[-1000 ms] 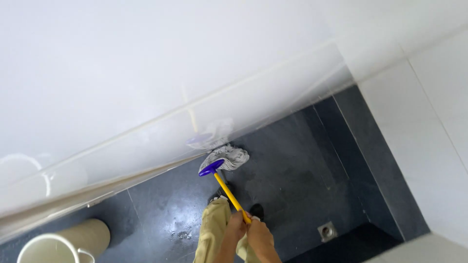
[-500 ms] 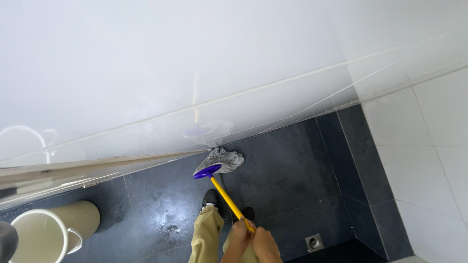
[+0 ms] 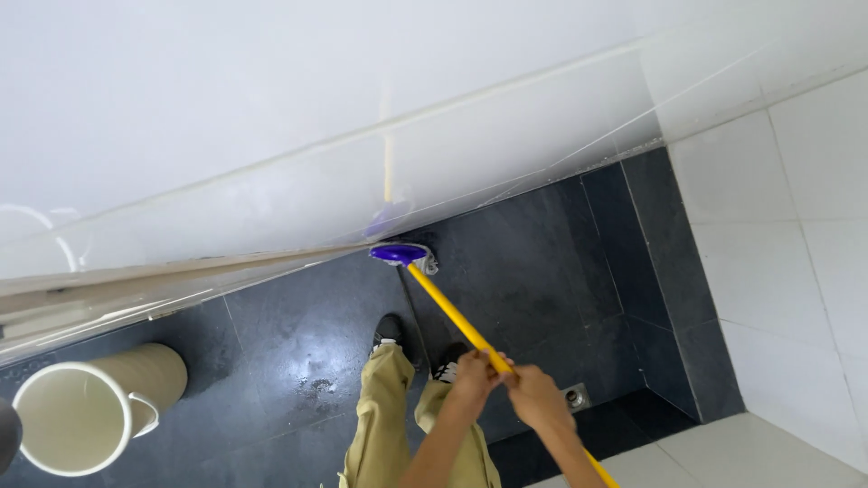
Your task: The person mops the dark tiled bathroom floor using a yellow-handled string mop, moving around the toilet and along the walls. They dip the mop into a white bucket of water and wring it out before continuing to mop. Finally, they place a red cloth on the toilet tank.
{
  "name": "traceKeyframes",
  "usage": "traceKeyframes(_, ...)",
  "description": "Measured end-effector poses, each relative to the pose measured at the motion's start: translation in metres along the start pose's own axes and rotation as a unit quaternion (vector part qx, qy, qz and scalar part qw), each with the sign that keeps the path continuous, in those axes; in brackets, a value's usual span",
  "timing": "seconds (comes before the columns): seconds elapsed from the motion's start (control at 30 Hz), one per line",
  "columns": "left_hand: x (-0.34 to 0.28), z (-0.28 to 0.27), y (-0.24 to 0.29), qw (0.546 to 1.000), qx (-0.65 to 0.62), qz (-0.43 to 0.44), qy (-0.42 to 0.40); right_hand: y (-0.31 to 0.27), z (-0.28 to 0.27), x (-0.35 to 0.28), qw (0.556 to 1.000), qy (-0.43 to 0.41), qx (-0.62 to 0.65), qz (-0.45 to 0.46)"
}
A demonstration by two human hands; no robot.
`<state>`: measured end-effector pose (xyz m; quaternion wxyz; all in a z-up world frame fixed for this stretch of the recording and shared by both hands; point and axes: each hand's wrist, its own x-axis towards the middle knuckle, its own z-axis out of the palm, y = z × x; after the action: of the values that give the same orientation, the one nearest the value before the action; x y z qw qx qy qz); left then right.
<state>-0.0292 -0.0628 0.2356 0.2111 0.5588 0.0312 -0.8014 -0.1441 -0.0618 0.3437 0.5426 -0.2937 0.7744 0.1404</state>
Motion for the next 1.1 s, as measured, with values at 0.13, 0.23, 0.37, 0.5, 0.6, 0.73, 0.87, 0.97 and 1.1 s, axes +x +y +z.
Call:
traceKeyframes(0.13, -0.037, 0.042, 0.0, 0.998, 0.031, -0.001, -0.052, 0.002, -0.037, -0.048, 1.0, 0.001, -0.005, 0.026)
traceKeyframes(0.23, -0.029, 0.05, 0.0, 0.997, -0.029, -0.001, -0.072, -0.006, -0.049, -0.058, 0.996, 0.027, -0.027, 0.077)
traceKeyframes(0.37, 0.016, 0.033, 0.019, 0.996, -0.049, 0.027, -0.071, -0.031, -0.037, -0.015, 0.995, 0.077, -0.057, 0.023)
traceKeyframes(0.5, 0.063, 0.001, 0.035, 0.995, -0.085, 0.032, -0.045, -0.057, -0.011, 0.036, 0.993, 0.097, -0.068, -0.005)
traceKeyframes(0.6, 0.075, -0.012, 0.05, 0.997, -0.071, 0.028, -0.022, -0.08, -0.008, 0.036, 0.995, 0.08, -0.061, -0.002)
traceKeyframes(0.73, 0.061, -0.01, 0.062, 0.996, -0.084, 0.002, -0.015, -0.079, -0.002, 0.037, 0.995, 0.084, -0.059, -0.014)
traceKeyframes(0.87, 0.045, -0.003, 0.058, 0.997, -0.031, 0.008, -0.069, -0.049, -0.006, 0.038, 0.992, 0.108, -0.06, -0.03)
traceKeyframes(0.97, 0.006, 0.007, 0.056, 0.991, 0.001, 0.018, -0.132, -0.038, -0.016, 0.007, 0.994, 0.102, -0.033, -0.01)
traceKeyframes(1.1, -0.021, 0.026, 0.057, 0.986, 0.021, 0.004, -0.168, -0.026, -0.03, -0.022, 0.995, 0.092, -0.016, 0.03)
